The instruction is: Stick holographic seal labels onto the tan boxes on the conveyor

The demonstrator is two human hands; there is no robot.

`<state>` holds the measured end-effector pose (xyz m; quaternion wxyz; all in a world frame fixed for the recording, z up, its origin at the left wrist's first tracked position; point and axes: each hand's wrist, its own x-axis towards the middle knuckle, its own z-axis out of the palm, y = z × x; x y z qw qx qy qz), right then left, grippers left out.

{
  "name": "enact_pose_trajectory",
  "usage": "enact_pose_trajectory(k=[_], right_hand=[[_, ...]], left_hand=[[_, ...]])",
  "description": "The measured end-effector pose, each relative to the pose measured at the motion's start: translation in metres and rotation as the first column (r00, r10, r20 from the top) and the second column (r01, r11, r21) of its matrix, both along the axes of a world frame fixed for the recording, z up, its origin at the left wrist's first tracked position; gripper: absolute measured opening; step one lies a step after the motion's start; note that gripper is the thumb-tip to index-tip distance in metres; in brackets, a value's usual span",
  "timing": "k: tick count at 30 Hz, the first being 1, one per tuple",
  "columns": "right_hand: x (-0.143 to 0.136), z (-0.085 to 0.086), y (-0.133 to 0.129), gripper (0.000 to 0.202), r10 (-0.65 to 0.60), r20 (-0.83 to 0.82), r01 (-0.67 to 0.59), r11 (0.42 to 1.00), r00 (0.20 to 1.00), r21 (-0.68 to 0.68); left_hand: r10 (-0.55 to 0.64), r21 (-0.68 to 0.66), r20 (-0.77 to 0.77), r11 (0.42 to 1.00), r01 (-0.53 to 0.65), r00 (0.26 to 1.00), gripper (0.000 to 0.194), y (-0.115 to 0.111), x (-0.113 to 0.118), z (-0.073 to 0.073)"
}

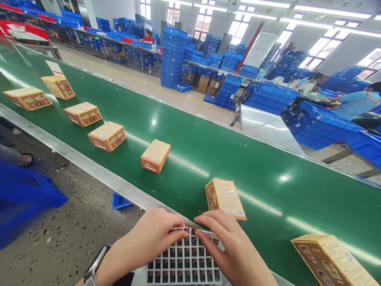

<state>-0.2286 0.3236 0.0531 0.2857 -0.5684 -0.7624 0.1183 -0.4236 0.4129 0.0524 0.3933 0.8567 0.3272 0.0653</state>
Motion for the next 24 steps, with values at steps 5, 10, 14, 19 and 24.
enact_pose_trajectory(k=[5, 10, 14, 19, 24], right_hand=[[-0.012, 0.001, 0.004, 0.022, 0.017, 0.039, -0.022, 0.989, 0.999, 0.144], [-0.009, 0.004, 0.015, 0.015, -0.006, -0.323, -0.011, 0.999, 0.946, -0.049], [-0.011, -0.010, 0.062, 0.020, -0.319, -0.654, 0.221, 0.948, 0.686, -0.231], [-0.021, -0.032, 0.151, 0.073, -0.424, -0.684, 0.300, 0.905, 0.594, -0.301], [-0.014, -0.036, 0.183, 0.096, -0.285, -0.675, 0.002, 0.922, 0.681, -0.387]], left_hand=[[0.028, -0.006, -0.029, 1.000, -0.028, 0.999, 0.026, 0.000, 0.000, 0.004], [0.114, -0.090, -0.052, 0.989, -0.119, 0.992, 0.022, 0.009, -0.010, 0.003], [0.069, -0.060, 0.097, 0.996, -0.064, 0.993, 0.015, 0.018, -0.026, 0.001], [-0.010, 0.012, 0.176, 1.000, 0.009, 0.984, 0.013, 0.019, -0.040, -0.002], [-0.047, 0.124, 0.130, 0.992, 0.030, 0.990, 0.012, 0.016, -0.042, -0.004]])
